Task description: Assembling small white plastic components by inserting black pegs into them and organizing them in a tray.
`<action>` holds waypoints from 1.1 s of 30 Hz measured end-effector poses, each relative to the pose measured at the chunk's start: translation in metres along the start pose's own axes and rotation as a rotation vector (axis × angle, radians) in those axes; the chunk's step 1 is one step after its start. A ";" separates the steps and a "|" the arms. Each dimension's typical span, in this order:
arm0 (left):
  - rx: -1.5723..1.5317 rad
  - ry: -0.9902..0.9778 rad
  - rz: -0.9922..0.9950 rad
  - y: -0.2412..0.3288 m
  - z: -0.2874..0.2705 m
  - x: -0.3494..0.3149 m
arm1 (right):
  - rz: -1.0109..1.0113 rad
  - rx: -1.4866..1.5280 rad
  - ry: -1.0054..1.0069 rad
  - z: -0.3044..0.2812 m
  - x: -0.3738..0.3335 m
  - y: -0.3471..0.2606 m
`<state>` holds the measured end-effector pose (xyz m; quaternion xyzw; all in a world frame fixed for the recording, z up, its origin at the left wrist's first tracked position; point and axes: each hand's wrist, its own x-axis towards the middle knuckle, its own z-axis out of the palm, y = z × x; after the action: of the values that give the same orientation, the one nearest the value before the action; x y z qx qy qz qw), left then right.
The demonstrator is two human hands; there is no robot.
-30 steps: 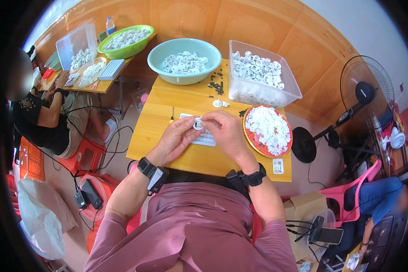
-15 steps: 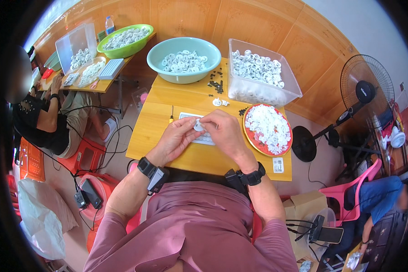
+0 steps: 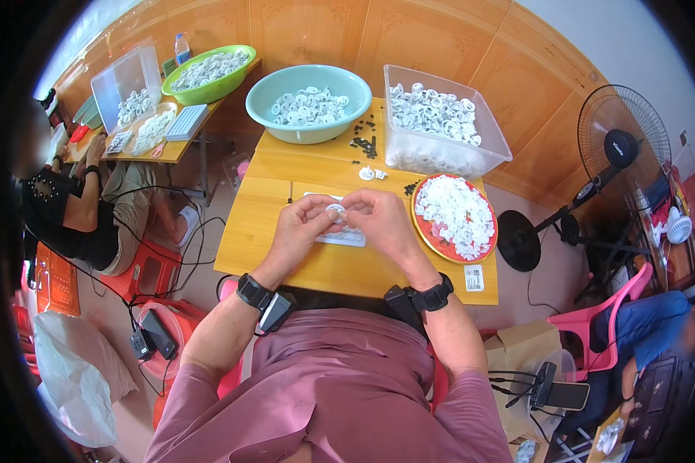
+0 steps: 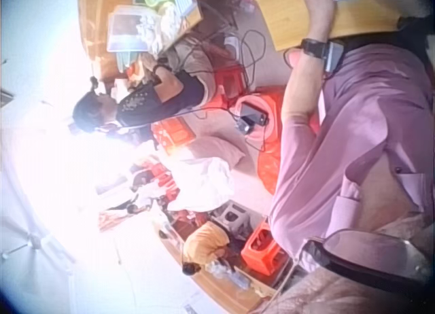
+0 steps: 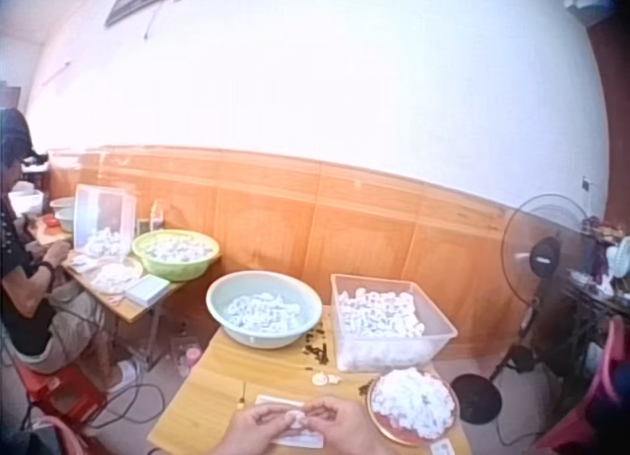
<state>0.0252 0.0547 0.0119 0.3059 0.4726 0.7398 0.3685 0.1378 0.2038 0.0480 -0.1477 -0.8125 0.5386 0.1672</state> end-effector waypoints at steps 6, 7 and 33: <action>0.031 -0.008 0.066 -0.003 -0.001 -0.001 | -0.032 -0.052 0.015 0.003 -0.002 -0.005; 0.031 -0.008 0.064 -0.004 -0.001 0.000 | -0.057 -0.086 0.039 0.005 -0.003 -0.004; -0.606 -0.092 -0.259 -0.004 -0.018 0.004 | -0.548 -0.554 0.208 0.013 -0.010 -0.029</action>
<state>0.0100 0.0511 0.0019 0.1530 0.2491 0.7791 0.5546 0.1394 0.1779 0.0687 -0.0189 -0.9150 0.2169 0.3396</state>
